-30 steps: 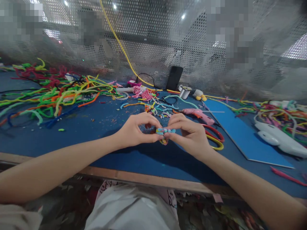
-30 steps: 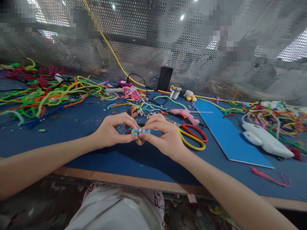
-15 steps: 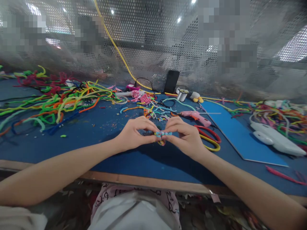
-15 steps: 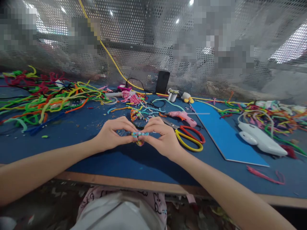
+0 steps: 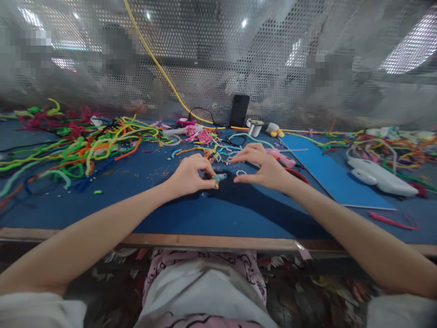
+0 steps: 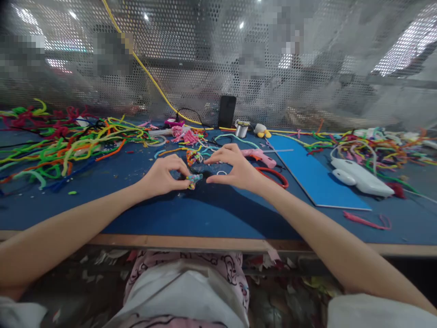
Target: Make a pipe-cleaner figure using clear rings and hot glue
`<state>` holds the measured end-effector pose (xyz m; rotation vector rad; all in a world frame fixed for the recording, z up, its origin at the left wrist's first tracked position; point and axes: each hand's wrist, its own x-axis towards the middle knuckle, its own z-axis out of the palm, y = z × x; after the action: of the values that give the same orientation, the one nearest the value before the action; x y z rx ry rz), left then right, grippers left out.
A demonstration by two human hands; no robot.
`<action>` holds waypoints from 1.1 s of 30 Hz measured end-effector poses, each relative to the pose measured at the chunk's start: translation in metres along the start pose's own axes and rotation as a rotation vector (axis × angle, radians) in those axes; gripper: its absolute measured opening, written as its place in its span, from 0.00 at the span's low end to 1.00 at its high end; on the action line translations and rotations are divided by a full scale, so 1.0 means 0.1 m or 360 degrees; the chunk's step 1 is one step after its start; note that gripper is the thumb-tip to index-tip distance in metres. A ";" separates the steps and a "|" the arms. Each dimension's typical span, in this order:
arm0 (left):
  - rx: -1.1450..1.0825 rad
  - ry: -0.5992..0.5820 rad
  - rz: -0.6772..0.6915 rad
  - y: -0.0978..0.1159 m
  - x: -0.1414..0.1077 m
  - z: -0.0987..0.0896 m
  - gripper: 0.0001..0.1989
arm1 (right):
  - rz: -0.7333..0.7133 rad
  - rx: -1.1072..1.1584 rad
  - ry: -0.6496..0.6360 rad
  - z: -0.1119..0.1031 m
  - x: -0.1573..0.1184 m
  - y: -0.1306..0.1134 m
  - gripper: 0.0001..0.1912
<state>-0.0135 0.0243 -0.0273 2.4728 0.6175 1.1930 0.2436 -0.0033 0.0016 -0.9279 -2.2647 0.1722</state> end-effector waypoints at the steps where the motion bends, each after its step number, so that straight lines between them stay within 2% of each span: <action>1: 0.0016 -0.0013 0.0020 0.00 0.00 0.00 0.06 | -0.0047 -0.0012 -0.0082 0.00 0.03 0.00 0.23; 3: 0.0038 -0.0018 0.0064 0.02 0.00 0.00 0.06 | -0.0134 -0.0026 -0.0248 0.05 0.10 -0.02 0.21; 5: 0.0046 -0.0028 0.0111 0.05 0.00 0.01 0.06 | -0.0183 -0.0035 -0.0309 0.13 0.14 -0.03 0.17; 8: 0.0020 -0.0014 0.0105 0.05 0.00 0.01 0.06 | -0.0188 -0.0024 -0.0213 0.26 0.14 -0.03 0.08; 12: -0.0029 0.0004 0.0091 0.03 0.00 0.01 0.03 | -0.0105 0.0050 -0.0001 0.34 0.04 -0.04 0.04; 16: 0.0050 0.0072 0.0042 0.03 -0.01 0.02 0.05 | -0.0052 0.0132 0.0078 0.37 -0.01 -0.10 0.04; 20: 0.0150 0.0041 -0.0078 0.03 -0.01 -0.01 0.05 | -0.0049 0.0188 0.0185 0.41 -0.01 -0.15 0.04; 23: 0.0154 0.0033 -0.0116 0.02 -0.02 -0.02 0.05 | 0.0104 0.0324 0.0281 0.43 -0.02 -0.13 0.07; 27: 0.0145 0.0112 -0.0105 0.04 -0.02 -0.02 0.06 | 0.0277 0.0574 0.0329 0.44 -0.04 -0.08 0.12; 33: 0.0234 0.0121 -0.0083 0.12 -0.02 -0.03 0.05 | 0.0231 0.0682 0.0345 0.42 -0.03 -0.11 0.11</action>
<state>-0.0140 0.0130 -0.0217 2.5228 0.8129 1.2688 0.2124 -0.0079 -0.0277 -0.8326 -1.8598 0.5693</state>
